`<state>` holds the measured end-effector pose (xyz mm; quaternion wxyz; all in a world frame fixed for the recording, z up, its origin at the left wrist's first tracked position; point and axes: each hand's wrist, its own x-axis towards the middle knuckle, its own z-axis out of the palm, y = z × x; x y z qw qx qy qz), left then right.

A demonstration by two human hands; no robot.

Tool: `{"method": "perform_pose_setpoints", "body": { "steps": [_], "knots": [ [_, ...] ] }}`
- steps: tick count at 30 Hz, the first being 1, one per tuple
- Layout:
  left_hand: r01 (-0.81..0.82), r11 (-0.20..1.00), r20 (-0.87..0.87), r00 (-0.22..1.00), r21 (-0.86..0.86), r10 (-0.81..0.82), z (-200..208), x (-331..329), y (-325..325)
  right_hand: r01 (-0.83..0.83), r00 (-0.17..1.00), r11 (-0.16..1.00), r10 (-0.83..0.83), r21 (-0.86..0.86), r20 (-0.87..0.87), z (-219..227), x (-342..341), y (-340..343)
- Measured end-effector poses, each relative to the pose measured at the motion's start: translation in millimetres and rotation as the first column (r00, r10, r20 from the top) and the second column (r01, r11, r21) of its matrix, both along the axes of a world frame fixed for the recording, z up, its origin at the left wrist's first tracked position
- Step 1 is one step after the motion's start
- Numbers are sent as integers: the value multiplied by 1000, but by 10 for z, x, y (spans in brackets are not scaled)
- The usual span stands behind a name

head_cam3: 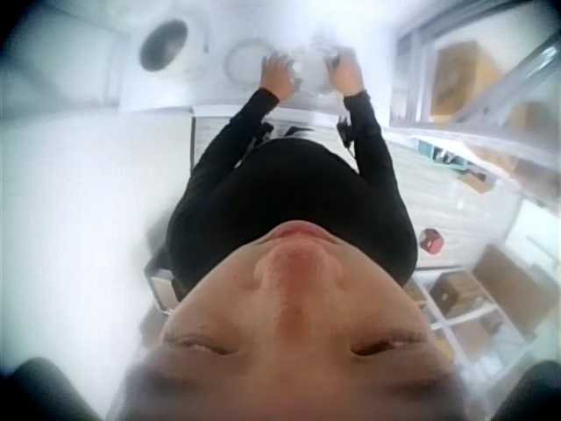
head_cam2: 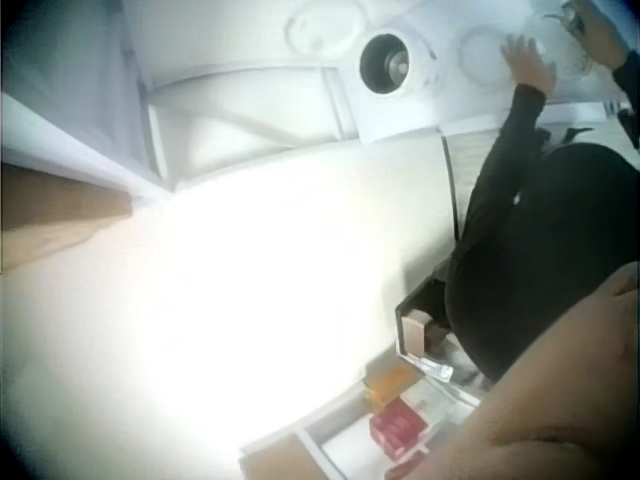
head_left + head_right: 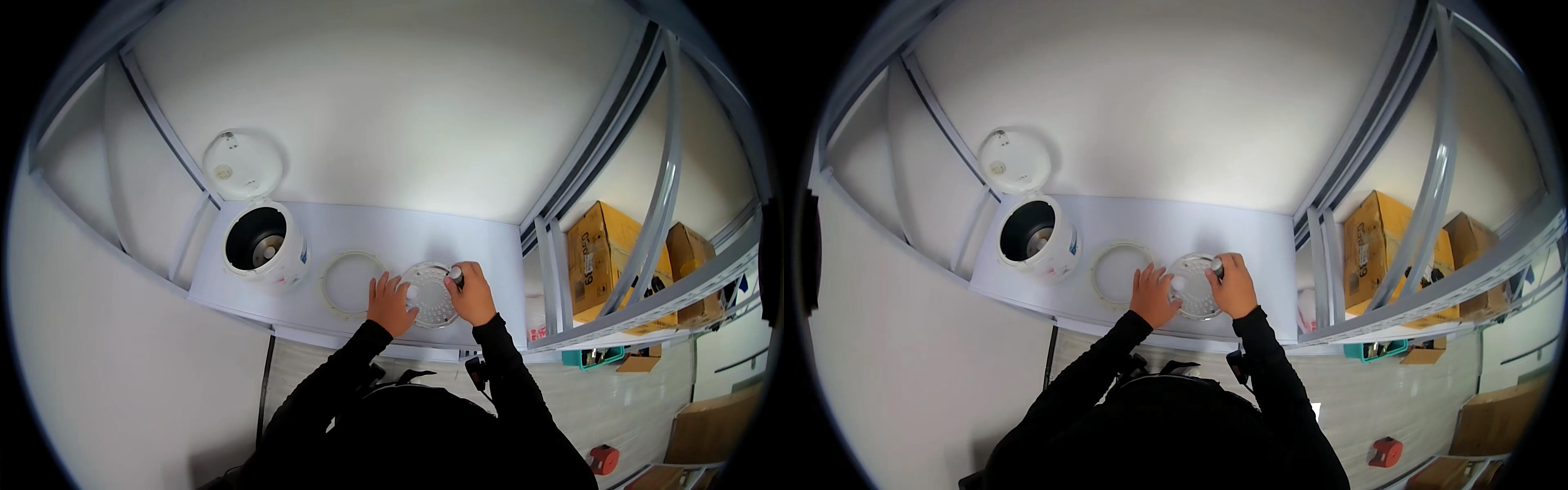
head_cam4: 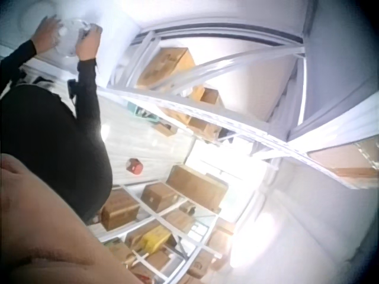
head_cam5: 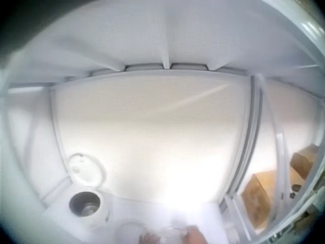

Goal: The person disassembles a white cylindrical appliance by removing the lid and a perforated metal plate. They use a screwdriver to loosen screws on the plate and then on the lid, placing the components on the workbench.

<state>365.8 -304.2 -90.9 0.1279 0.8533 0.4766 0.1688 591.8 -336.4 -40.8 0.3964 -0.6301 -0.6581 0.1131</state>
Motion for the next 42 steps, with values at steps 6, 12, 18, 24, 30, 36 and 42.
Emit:
{"method": "perform_pose_setpoints", "body": {
  "steps": [6, 12, 18, 24, 30, 36, 42],
  "knots": [
    [24, 999, 433, 901, -29, -9, 636, -396, 166, -131, 989, 952, 108, 275, 97, 922, -660, 82],
    [150, 917, 779, 588, -369, 217, 878, -909, 492, -266, 939, 913, 318, 308, -132, 1134, -1502, 203],
    [412, 822, 910, 304, -392, 282, 1115, -1753, 1031, -289, 919, 851, 375, 437, -121, 959, -2506, 633],
    [475, 755, 879, 385, -451, 283, 1135, -2672, 1592, -161, 954, 913, 241, 374, -178, 814, -3492, 1017],
    [386, 814, 823, 537, -433, 184, 1006, -3115, 1979, -89, 969, 986, 118, 140, -216, 903, -4097, 1210],
    [383, 833, 852, 491, -399, 183, 766, -3246, 2129, -7, 979, 992, 32, 128, -199, 800, -4343, 1291],
    [439, 820, 866, 482, -368, 130, 855, -3313, 2210, 86, 978, 986, -56, 144, -199, 796, -4475, 1324]
  ]
}}
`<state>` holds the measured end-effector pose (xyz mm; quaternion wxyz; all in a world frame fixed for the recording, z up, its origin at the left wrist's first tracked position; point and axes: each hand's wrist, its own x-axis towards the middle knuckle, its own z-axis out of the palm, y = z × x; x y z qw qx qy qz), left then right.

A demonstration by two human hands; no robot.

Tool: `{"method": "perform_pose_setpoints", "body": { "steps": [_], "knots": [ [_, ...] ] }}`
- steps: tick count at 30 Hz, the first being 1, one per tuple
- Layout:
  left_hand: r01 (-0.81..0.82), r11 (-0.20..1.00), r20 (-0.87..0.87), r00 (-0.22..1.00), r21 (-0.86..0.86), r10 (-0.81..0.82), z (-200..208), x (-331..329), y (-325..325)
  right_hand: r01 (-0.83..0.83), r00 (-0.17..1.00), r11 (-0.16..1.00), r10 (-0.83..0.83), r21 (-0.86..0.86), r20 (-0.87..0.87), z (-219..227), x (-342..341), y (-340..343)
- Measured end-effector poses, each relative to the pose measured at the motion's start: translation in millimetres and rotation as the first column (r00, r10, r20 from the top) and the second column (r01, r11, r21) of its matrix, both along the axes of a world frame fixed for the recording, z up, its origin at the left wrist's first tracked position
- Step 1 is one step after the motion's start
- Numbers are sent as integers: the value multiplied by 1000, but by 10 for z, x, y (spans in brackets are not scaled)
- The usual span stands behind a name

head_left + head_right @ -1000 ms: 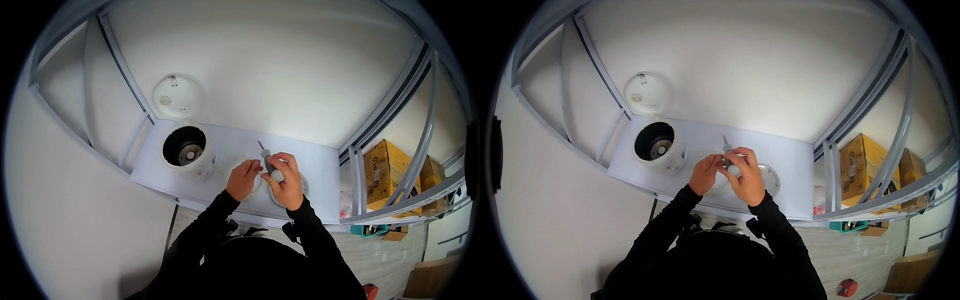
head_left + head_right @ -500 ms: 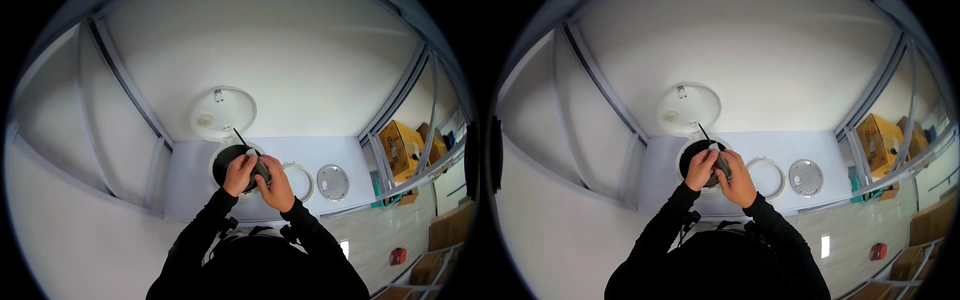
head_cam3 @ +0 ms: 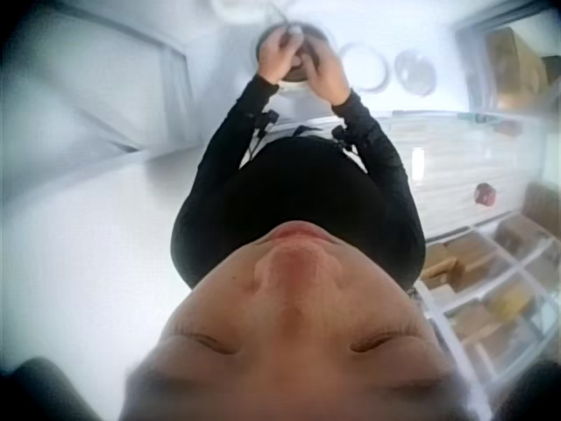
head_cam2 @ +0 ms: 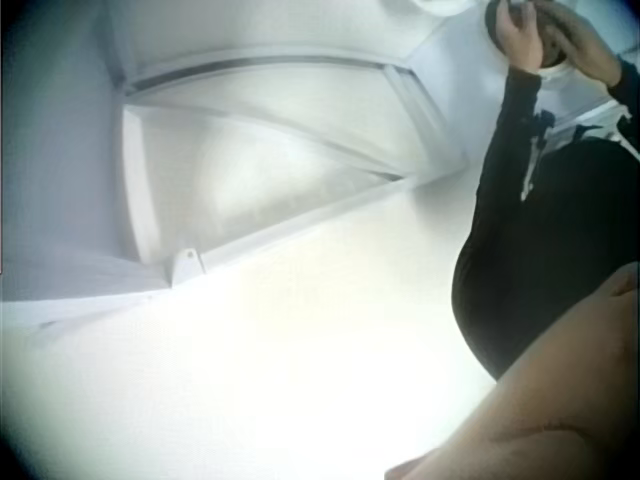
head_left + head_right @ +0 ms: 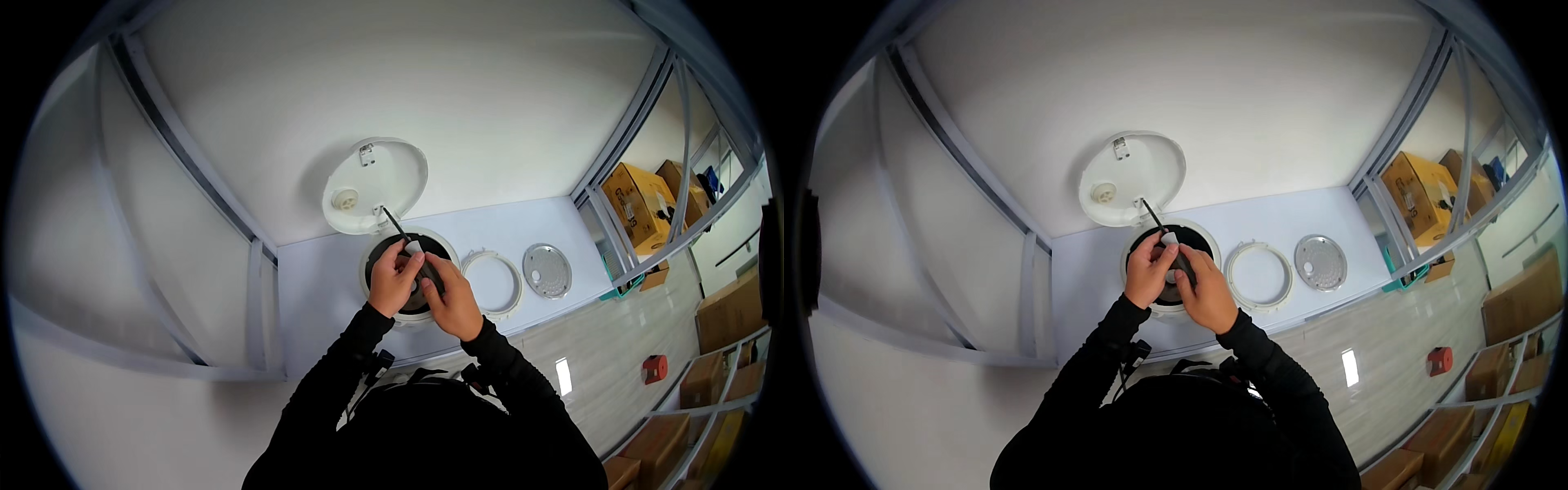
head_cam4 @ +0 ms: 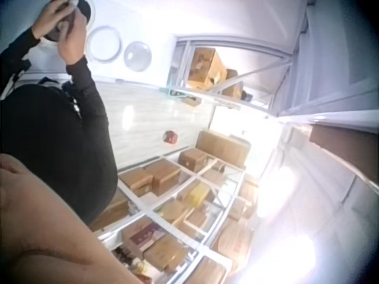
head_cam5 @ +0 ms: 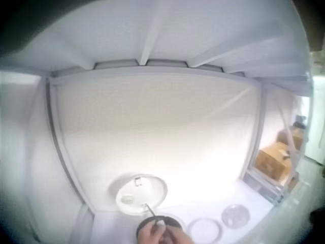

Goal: The person disassembles a white cylindrical appliance by removing the lid and a perforated metal plate. They use a screwdriver to loosen screws on the plate and then on the lid, placing the components on the workbench.

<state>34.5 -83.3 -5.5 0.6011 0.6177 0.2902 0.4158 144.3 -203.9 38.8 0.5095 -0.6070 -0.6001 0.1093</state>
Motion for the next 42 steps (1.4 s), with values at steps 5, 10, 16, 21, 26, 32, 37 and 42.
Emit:
{"method": "perform_pose_setpoints", "body": {
  "steps": [5, 10, 16, 21, 26, 32, 37, 42],
  "knots": [
    [11, 999, 29, 1000, -32, -10, -74, -5, 73, 8, 1000, 1000, -8, -3, -17, -16, -48, 68],
    [9, 1000, -1, 1000, 1, -9, -94, -6, 95, 30, 998, 999, -31, -14, -51, -24, -69, 85],
    [13, 1000, 20, 1000, -11, -13, -145, -10, 90, 56, 996, 998, -57, -22, -69, -16, -92, 89],
    [28, 999, 21, 999, -23, -27, -131, -19, 84, 68, 995, 997, -72, -47, -73, 35, -100, 69],
    [45, 999, 48, 998, -21, -44, -123, -16, 89, 61, 995, 998, -62, -20, -75, 21, -97, 88],
    [27, 999, 57, 998, -20, -26, -148, 2, 80, 55, 998, 998, -54, 21, -45, -3, -74, 114],
    [82, 994, 111, 991, -69, -74, -175, -11, 87, 100, 984, 991, -112, 90, 137, 17, -67, 142],
    [145, 947, 260, 963, -287, -69, -65, 1, 96, 174, 953, 978, -197, 117, 229, 34, -127, 162]
  ]
}}
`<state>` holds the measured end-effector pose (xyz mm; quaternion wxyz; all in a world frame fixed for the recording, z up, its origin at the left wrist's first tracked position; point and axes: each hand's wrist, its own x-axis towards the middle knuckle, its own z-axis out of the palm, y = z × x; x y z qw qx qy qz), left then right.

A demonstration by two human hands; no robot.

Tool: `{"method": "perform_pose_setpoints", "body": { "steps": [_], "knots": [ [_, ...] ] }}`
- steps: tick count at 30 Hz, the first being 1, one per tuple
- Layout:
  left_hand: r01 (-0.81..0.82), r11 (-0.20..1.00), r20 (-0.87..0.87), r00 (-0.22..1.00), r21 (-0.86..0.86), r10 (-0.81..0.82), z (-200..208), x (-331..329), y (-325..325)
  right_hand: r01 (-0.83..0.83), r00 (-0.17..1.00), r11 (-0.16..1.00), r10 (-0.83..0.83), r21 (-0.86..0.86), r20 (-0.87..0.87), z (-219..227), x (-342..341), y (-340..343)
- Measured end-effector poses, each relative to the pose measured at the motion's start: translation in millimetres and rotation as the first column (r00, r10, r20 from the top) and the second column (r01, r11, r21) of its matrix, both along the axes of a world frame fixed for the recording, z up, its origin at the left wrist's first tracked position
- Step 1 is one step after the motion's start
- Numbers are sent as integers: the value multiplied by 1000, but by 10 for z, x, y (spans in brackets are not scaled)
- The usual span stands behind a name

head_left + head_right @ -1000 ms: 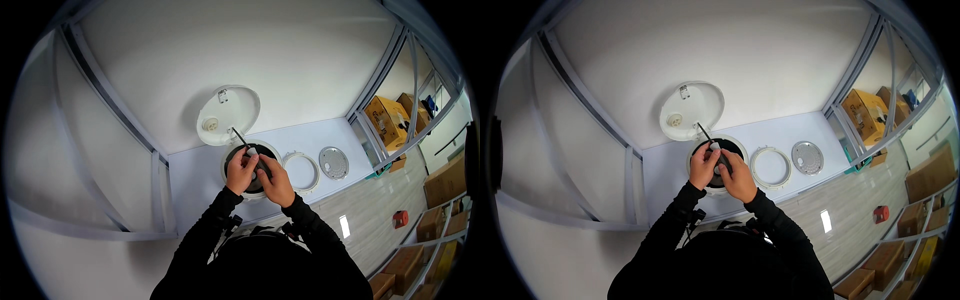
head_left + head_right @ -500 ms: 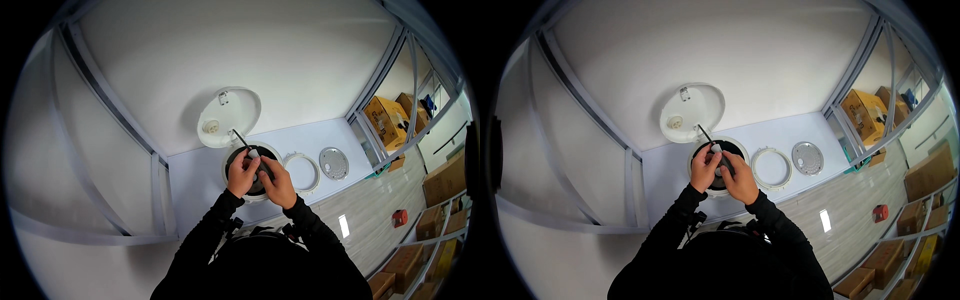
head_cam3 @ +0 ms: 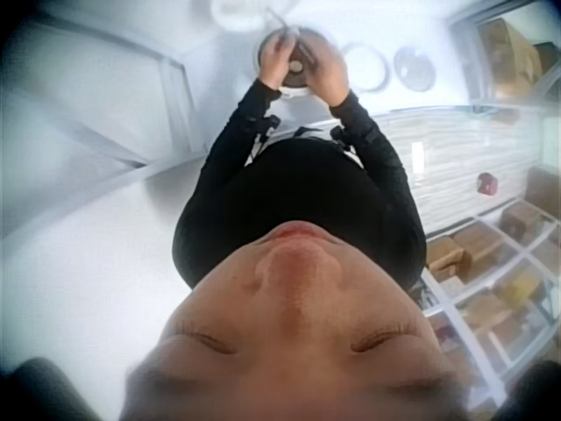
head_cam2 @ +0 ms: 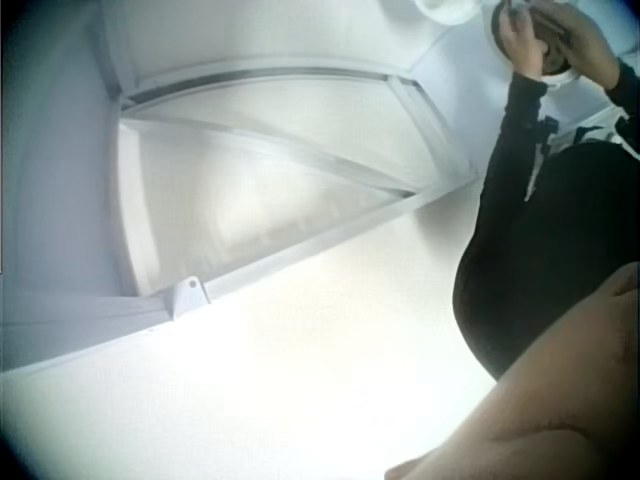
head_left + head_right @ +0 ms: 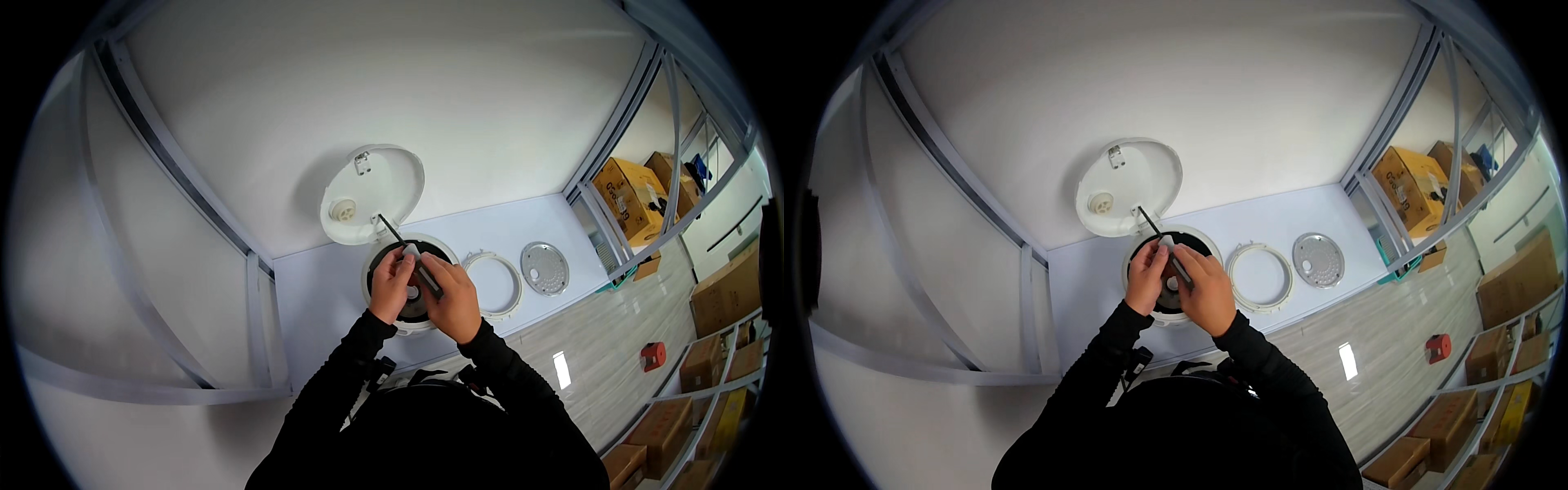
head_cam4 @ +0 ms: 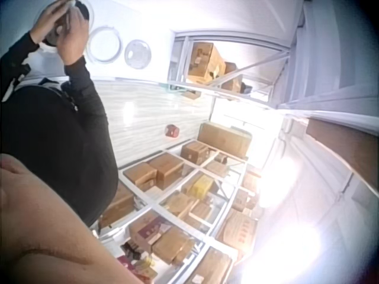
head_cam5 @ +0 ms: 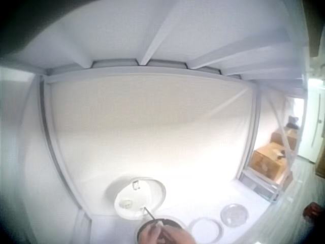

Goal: The person disassembles a white cylindrical appliance by removing the lid and a perforated metal plate. They use a screwdriver to loosen screws on the plate and then on the lid, placing the components on the workbench.

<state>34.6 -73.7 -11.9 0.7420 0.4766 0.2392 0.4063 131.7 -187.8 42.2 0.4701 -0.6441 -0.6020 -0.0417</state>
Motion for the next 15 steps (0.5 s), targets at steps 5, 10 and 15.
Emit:
{"method": "perform_pose_setpoints", "body": {
  "steps": [5, 10, 15],
  "knots": [
    [-8, 999, -62, 998, 47, 11, -67, -20, 64, -56, 997, 998, 59, 42, -55, 49, -22, 19],
    [-27, 999, -61, 998, 25, 28, 7, 7, 19, -243, 673, 966, 108, -81, -732, -213, 141, 12],
    [-2, 1000, -38, 999, 8, 2, -14, -6, 30, -335, 487, 909, -58, -248, -871, -109, 181, 11]
  ]
}}
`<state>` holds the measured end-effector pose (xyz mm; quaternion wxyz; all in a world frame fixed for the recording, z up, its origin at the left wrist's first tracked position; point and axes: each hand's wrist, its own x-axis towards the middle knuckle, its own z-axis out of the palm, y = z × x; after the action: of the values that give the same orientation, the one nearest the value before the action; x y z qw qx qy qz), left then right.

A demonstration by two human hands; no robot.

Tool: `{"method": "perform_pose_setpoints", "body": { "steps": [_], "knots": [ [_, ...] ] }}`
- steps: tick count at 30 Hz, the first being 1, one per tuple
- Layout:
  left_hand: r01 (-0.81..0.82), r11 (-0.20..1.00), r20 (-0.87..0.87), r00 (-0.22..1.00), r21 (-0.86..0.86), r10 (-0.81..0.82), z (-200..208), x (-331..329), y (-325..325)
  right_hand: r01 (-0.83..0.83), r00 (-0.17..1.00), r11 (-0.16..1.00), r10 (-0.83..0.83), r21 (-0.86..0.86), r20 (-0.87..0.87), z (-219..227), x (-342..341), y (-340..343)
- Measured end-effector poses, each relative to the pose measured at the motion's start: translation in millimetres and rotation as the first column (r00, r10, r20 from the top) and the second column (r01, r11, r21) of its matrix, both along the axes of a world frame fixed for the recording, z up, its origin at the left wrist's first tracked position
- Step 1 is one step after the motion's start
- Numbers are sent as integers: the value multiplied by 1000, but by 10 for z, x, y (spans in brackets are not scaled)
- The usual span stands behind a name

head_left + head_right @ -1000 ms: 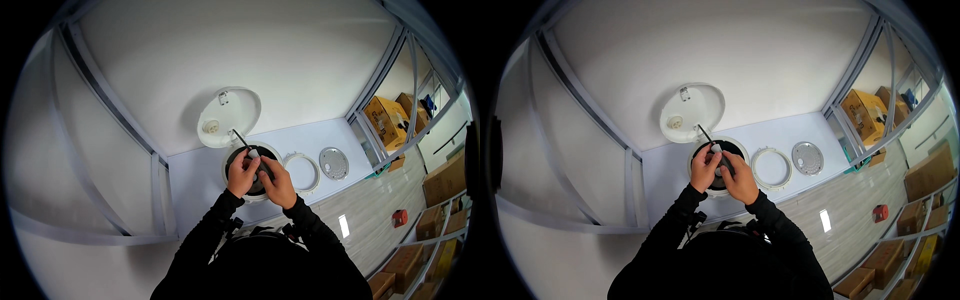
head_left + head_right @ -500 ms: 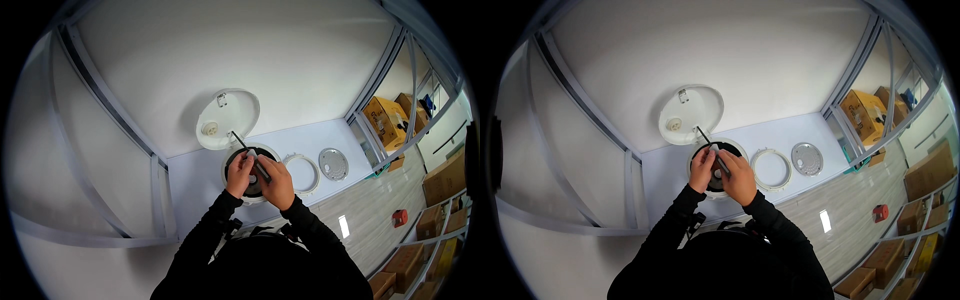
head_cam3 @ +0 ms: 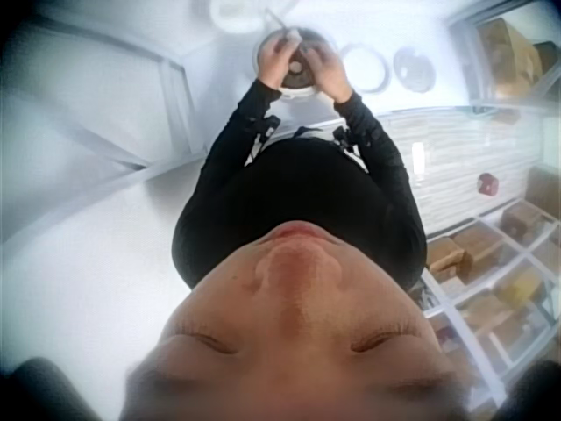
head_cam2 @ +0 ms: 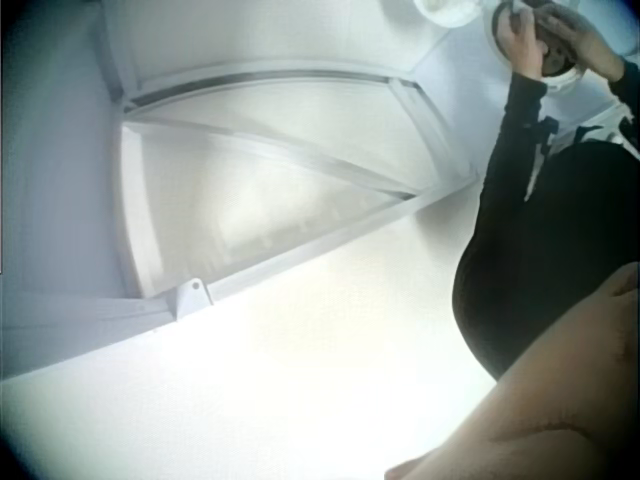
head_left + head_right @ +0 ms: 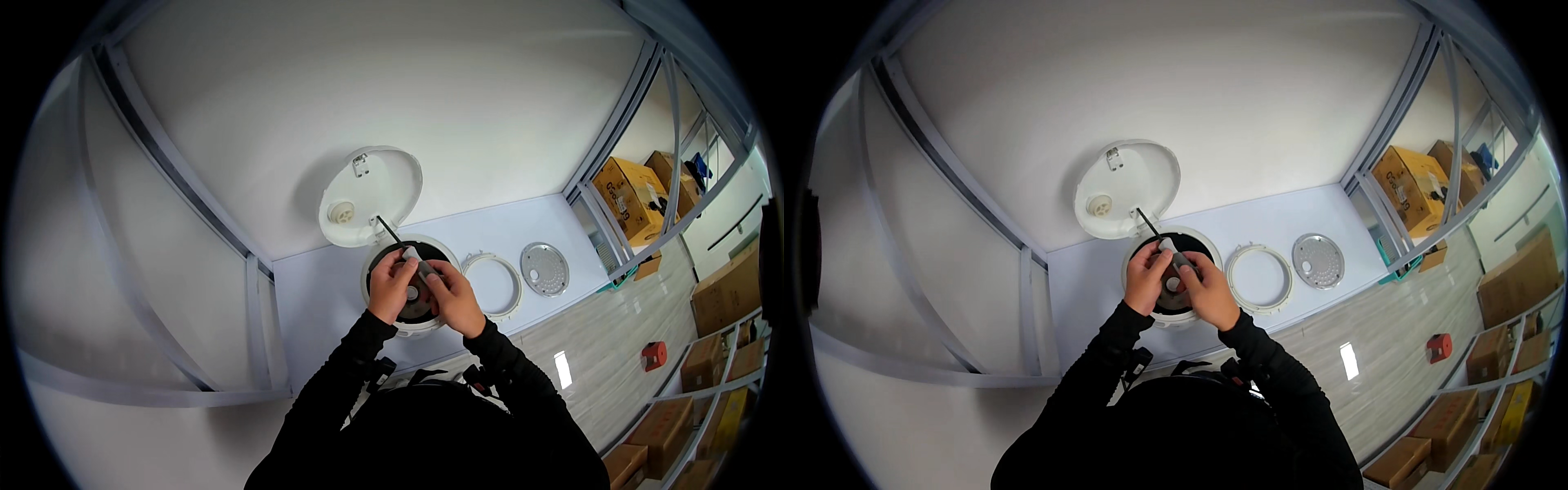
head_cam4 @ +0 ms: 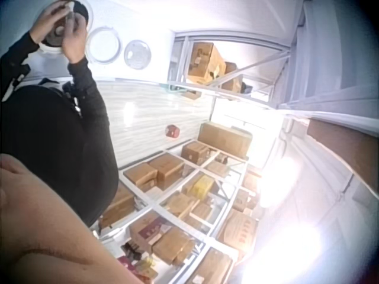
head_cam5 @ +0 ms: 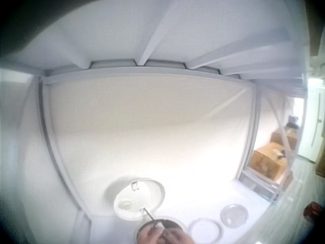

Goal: The person disassembles a white cylindrical appliance by removing the lid and a perforated metal plate. They use a screwdriver to loosen screws on the plate and then on the lid, placing the components on the workbench.

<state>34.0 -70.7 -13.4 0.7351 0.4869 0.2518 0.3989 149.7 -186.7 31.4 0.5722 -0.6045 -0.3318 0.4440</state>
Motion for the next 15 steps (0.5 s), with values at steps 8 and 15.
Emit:
{"method": "perform_pose_setpoints", "body": {
  "steps": [8, 15],
  "knots": [
    [135, 971, 121, 986, -196, -113, -10, 24, 104, -68, 516, 907, -324, 415, 793, 86, -119, 4],
    [198, 938, 227, 964, -283, -135, 60, 85, 49, 33, 998, 997, -36, 68, 44, 13, 125, -70]
  ]
}}
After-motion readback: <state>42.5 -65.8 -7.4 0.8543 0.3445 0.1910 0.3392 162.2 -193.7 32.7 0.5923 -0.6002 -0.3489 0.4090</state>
